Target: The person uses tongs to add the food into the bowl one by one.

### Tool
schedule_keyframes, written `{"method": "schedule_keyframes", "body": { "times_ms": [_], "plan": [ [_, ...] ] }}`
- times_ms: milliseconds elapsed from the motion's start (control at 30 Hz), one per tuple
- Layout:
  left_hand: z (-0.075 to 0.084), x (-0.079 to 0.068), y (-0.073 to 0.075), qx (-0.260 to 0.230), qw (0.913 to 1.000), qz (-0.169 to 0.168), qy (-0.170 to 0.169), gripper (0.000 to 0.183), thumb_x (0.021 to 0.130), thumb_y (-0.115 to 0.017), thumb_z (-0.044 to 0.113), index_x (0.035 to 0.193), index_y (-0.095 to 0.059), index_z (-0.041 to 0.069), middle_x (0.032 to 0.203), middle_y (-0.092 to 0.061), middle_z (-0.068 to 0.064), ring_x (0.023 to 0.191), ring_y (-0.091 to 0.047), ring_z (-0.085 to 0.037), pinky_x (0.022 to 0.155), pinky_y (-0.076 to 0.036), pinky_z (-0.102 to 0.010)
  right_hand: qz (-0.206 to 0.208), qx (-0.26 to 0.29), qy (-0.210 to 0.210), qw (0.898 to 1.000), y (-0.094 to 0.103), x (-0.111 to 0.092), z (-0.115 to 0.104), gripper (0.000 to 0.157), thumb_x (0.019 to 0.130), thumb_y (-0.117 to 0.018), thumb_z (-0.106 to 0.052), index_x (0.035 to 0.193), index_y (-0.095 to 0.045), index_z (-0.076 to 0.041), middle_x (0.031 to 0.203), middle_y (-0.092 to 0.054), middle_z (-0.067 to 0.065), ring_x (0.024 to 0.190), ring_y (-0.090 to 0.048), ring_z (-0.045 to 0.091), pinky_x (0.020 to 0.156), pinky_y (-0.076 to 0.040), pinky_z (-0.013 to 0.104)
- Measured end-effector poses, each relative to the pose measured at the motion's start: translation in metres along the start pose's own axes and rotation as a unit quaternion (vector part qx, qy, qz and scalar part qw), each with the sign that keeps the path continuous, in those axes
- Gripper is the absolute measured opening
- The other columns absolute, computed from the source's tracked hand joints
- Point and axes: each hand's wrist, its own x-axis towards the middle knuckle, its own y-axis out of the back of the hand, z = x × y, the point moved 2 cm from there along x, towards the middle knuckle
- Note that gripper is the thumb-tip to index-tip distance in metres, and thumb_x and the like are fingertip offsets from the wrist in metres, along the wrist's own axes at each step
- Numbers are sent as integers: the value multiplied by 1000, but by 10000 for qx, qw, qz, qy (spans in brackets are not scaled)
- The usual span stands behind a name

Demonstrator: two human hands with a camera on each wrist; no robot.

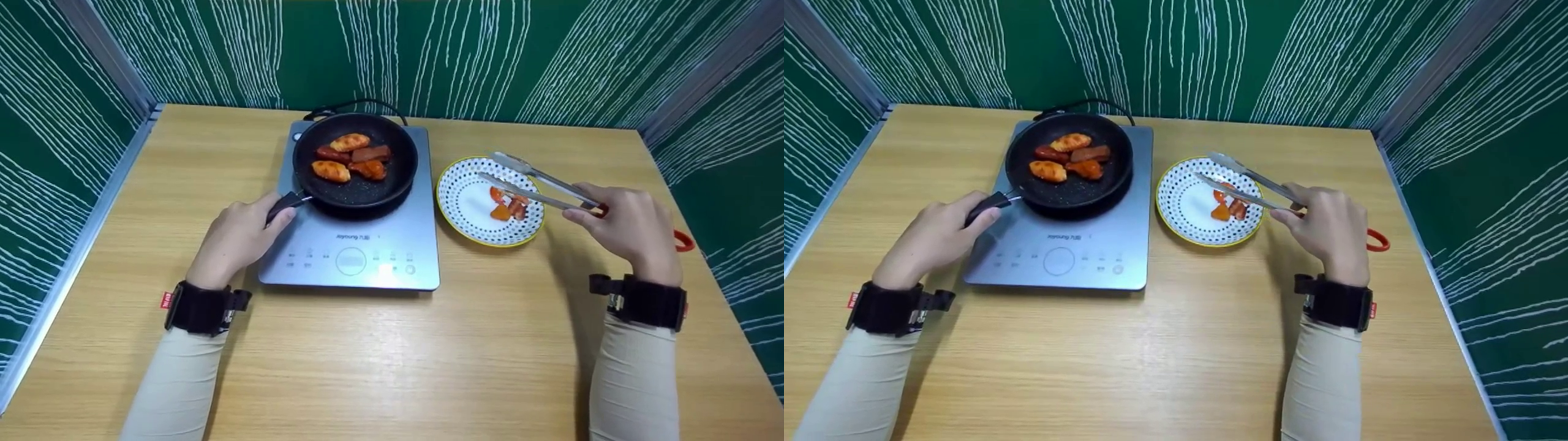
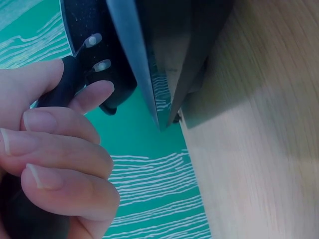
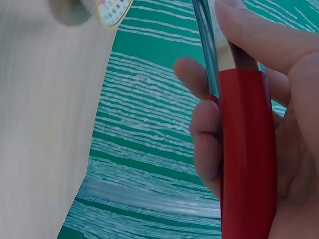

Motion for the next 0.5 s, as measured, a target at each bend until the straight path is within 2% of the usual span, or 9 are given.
{"method": "schedule_keyframes", "body": {
  "times_ms": [233,367,500],
  "plan": [
    [-2,-1,1,95,9998,101,-105,35,112,-51,46,121,-60,13,82,-52,-10,75,-54,-31,64,-32,-39,-193,-229,-265,9992,4,-7,18,51,95,-82,-41,135,-73,-12,86,-72,16,78,-51,32,61,-34,42],
    [-2,0,0,110,9998,112,-78,31,112,-52,45,116,-59,14,79,-49,-8,73,-53,-31,64,-31,-39,-269,-364,-522,9976,6,-12,24,48,95,-83,-39,131,-75,-9,95,-76,23,80,-52,33,63,-34,44],
    [-1,1,-1,110,9999,90,-49,31,112,-52,44,116,-59,15,80,-50,-9,74,-53,-31,64,-32,-39,-168,-439,-610,9970,11,-15,24,45,95,-82,-36,129,-75,-7,103,-75,28,78,-53,35,63,-33,45]
  ]
}}
